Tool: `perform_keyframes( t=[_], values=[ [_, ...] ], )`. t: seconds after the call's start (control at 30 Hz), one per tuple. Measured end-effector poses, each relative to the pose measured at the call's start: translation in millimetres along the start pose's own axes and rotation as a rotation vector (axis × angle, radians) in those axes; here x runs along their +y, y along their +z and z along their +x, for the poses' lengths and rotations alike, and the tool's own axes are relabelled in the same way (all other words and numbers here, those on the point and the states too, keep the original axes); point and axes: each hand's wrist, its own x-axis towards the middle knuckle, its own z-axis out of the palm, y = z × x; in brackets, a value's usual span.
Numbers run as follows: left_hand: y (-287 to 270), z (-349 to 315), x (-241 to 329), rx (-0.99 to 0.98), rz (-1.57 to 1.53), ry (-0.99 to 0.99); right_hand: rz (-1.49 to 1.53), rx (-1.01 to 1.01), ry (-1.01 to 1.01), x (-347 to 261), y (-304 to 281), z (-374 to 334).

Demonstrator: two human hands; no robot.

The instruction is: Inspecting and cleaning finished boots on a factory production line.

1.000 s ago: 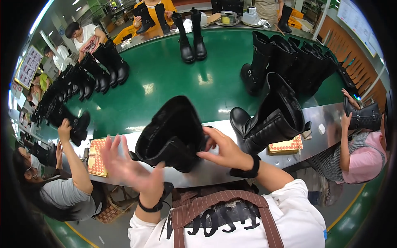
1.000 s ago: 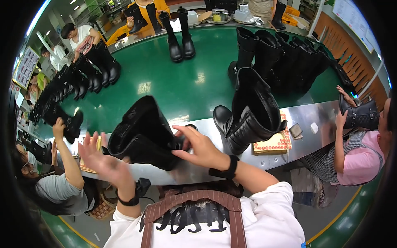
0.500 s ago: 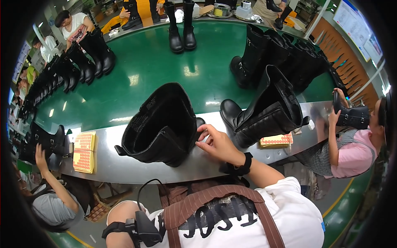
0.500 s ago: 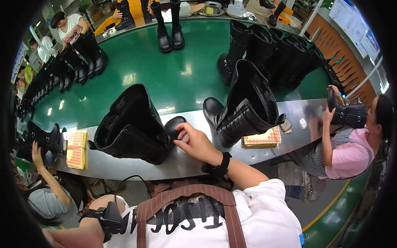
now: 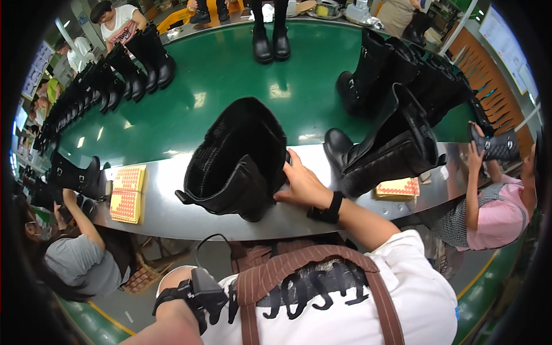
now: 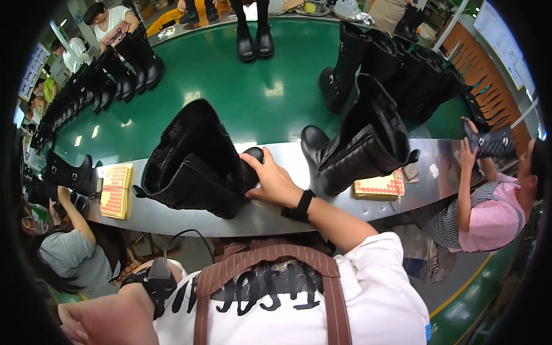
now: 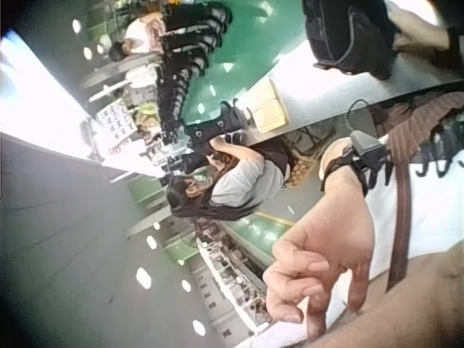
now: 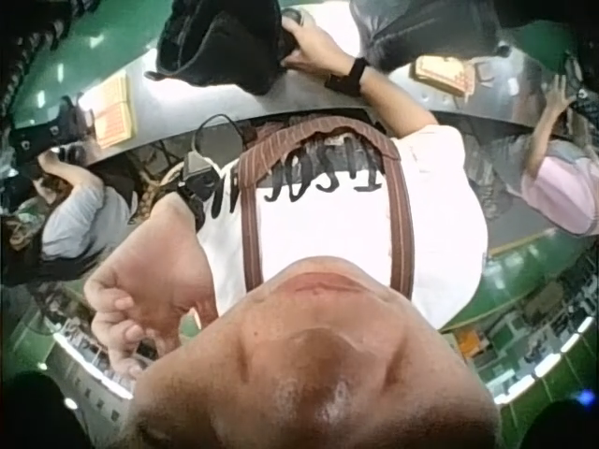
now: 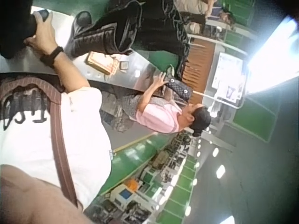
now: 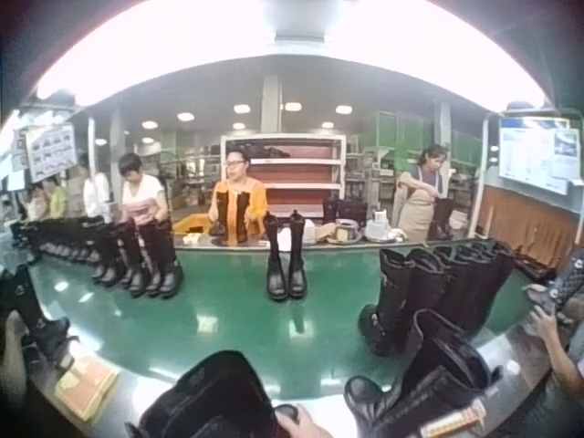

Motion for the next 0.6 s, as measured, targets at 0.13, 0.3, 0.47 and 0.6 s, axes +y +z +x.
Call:
perform_keyframes(
  t=[0.13, 0.3, 0.47, 0.6],
  values=[
    [4, -6, -6, 0.097, 0.169, 0.08, -0.048, -0.026, -0.069, -31, 24, 25],
    [-2, -16, -11, 0.162, 0.328, 0.171, -0.065, -0.11, -0.16, -63, 47, 64],
    [-49, -76, -23, 0.194, 0.494, 0.029, -0.092, -0.483, -0.271, -44, 19, 136],
    [-89, -172, -28, -0.07, 0.783, -0.546, 0.68, -0.284, 0.151, 20, -24, 217]
  ],
)
